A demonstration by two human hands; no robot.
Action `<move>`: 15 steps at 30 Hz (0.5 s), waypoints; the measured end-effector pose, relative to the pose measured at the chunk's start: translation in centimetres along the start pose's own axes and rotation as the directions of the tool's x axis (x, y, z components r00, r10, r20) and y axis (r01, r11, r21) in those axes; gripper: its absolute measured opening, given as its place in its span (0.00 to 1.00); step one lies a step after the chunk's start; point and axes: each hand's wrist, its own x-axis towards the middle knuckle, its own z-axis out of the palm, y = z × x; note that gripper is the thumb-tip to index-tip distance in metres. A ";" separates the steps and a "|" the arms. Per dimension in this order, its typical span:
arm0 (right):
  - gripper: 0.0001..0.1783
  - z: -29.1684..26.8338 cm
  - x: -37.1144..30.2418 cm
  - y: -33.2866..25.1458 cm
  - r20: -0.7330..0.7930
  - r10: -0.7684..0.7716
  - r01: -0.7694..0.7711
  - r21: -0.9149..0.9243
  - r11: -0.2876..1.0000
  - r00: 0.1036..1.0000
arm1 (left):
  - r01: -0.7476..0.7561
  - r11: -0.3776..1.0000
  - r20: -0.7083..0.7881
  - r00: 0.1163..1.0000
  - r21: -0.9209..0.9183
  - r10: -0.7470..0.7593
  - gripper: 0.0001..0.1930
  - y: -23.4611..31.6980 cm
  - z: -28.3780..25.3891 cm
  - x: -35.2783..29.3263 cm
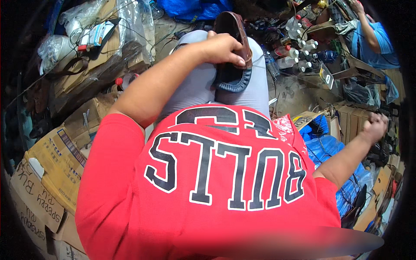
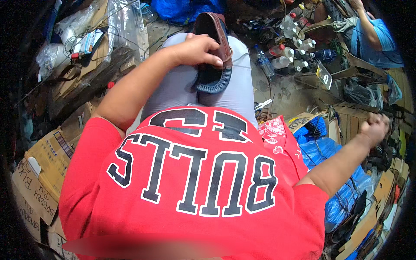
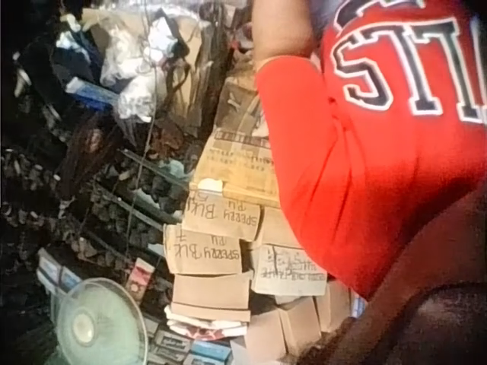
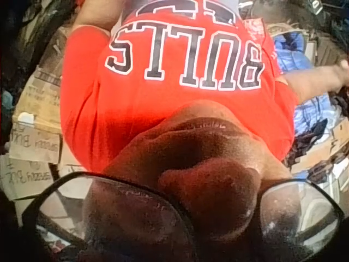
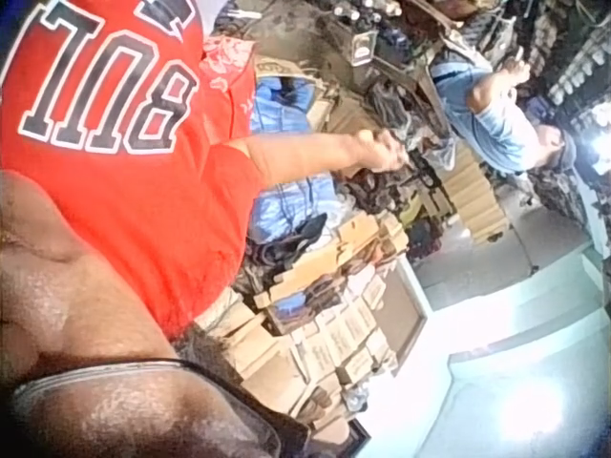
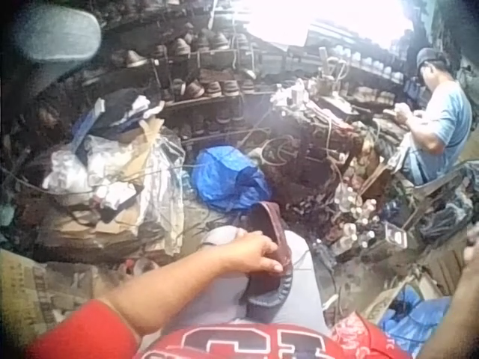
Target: Stitch the leather upper of a shoe by hand using a needle and thread.
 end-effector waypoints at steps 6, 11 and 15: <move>0.12 26.0 -15.2 6.3 0.435 0.264 0.014 -0.540 0.842 0.861 | 0.081 0.884 0.050 0.997 -0.460 -0.065 0.14 -0.6 -0.6 -1.0; 0.07 34.2 -21.3 8.3 0.920 0.133 0.584 -0.341 0.737 0.370 | 0.101 0.786 0.091 0.994 -0.610 -0.057 0.13 -1.6 0.2 -1.1; 0.06 35.5 -22.2 8.8 0.895 0.226 0.565 -0.422 0.709 0.385 | 0.136 0.787 0.122 0.990 -0.602 -0.078 0.13 -2.1 0.5 -1.0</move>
